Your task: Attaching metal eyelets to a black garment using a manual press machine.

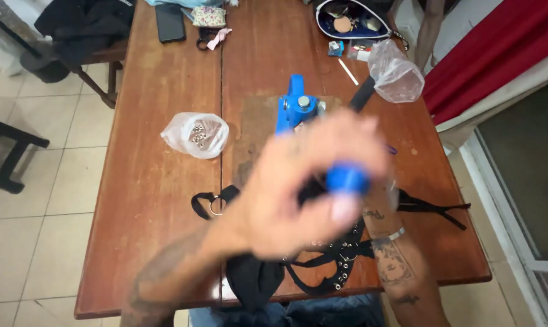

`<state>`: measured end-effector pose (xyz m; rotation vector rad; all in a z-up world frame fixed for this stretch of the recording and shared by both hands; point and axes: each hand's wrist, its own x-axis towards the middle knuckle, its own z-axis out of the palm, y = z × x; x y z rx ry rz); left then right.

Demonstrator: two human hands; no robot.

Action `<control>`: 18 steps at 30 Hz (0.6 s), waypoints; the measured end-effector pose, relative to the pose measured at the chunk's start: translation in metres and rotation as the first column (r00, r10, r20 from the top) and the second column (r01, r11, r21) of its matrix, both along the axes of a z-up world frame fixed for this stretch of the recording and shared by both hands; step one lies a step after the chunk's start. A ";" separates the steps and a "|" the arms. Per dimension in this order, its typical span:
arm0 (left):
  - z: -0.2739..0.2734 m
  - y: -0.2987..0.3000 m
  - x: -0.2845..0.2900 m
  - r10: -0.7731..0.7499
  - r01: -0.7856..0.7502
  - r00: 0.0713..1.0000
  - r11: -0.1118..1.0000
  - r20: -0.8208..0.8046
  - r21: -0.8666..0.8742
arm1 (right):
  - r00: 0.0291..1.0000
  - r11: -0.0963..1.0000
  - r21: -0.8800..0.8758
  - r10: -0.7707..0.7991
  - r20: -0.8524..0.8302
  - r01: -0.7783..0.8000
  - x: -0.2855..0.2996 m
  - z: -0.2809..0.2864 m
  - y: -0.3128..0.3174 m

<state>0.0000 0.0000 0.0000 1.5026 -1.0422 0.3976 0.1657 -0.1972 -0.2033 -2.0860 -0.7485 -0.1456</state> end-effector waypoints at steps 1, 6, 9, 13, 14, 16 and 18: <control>-0.011 -0.004 -0.013 -0.031 0.033 0.995 0.999 0.094 -0.019 | 1.000 1.000 0.010 -0.019 -0.015 0.019 0.003 -0.004 -0.002; -0.071 -0.014 -0.040 0.007 0.008 0.974 0.998 0.227 -0.065 | 0.997 0.998 0.001 -0.068 -0.043 0.068 -0.001 -0.006 -0.007; -0.100 -0.021 -0.035 0.016 0.012 0.948 0.996 0.318 -0.087 | 0.999 0.999 -0.020 -0.041 0.027 0.042 0.002 -0.009 -0.012; -0.161 -0.016 -0.036 0.003 -0.017 0.862 1.000 0.507 0.023 | 0.999 0.997 -0.066 -0.037 0.029 0.038 0.000 -0.010 -0.014; -0.202 -0.018 -0.031 -0.007 -0.006 0.864 1.000 0.504 0.024 | 0.999 0.997 -0.065 -0.047 0.026 0.049 0.005 -0.006 -0.016; -0.286 -0.021 -0.039 -0.811 0.725 0.108 0.460 -0.574 -0.513 | 1.000 1.000 -0.007 0.010 0.015 -0.010 0.004 -0.006 -0.014; -0.341 -0.038 -0.037 -0.843 0.398 -0.356 0.255 -0.404 -0.881 | 0.999 1.000 -0.024 0.017 0.036 -0.017 0.001 -0.013 -0.022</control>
